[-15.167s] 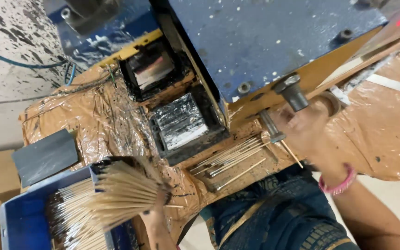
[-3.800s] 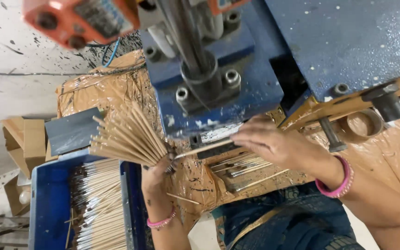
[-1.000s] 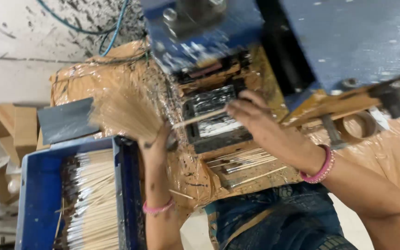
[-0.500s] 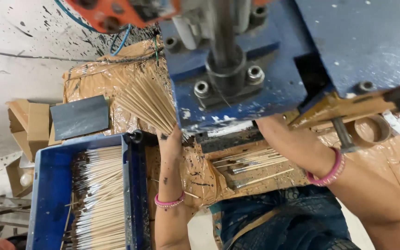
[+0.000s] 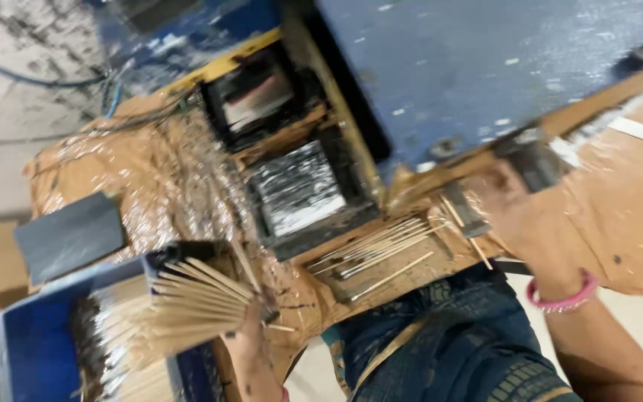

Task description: Feeding thin wooden sticks into an incense-stick making machine.

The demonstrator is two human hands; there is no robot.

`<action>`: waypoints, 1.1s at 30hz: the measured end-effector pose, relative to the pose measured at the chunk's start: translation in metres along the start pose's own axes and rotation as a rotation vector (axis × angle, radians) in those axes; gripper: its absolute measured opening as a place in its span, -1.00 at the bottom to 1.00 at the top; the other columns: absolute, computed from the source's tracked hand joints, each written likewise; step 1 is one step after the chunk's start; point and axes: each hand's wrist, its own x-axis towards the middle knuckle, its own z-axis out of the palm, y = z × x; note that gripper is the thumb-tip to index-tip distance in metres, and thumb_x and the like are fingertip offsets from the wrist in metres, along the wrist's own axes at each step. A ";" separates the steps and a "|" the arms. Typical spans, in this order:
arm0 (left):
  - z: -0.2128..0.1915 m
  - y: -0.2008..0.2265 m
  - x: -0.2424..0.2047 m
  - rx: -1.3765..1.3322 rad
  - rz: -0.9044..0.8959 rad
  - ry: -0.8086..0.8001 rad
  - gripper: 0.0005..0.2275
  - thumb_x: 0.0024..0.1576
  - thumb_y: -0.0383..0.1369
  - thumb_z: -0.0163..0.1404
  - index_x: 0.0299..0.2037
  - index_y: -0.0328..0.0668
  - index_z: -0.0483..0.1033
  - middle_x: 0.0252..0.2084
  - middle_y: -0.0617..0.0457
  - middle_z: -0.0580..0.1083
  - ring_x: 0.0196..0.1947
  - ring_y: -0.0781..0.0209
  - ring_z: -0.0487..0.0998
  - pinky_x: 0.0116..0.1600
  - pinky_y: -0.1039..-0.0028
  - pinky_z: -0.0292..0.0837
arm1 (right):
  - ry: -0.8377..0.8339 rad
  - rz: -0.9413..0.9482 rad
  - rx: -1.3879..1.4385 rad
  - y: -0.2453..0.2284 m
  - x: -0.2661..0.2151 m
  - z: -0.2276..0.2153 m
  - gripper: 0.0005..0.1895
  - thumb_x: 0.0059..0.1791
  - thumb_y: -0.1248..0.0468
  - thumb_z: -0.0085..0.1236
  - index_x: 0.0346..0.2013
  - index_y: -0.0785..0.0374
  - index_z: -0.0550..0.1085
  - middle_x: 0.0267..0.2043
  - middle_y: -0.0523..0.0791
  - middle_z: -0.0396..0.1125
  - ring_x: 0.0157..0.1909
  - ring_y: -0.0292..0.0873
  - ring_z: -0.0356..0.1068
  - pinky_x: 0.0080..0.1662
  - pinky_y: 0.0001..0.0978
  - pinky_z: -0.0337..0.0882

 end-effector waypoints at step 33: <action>0.151 0.099 0.066 0.617 0.249 0.396 -0.71 0.22 -0.34 0.13 0.05 -0.33 0.41 -0.13 0.04 0.46 -0.18 0.24 0.45 -0.12 0.43 0.37 | -0.225 -1.039 -1.254 -0.212 0.054 0.075 -0.54 0.02 0.39 -0.05 0.23 0.40 0.41 0.27 0.09 0.30 0.26 -0.02 0.33 0.22 -0.21 0.33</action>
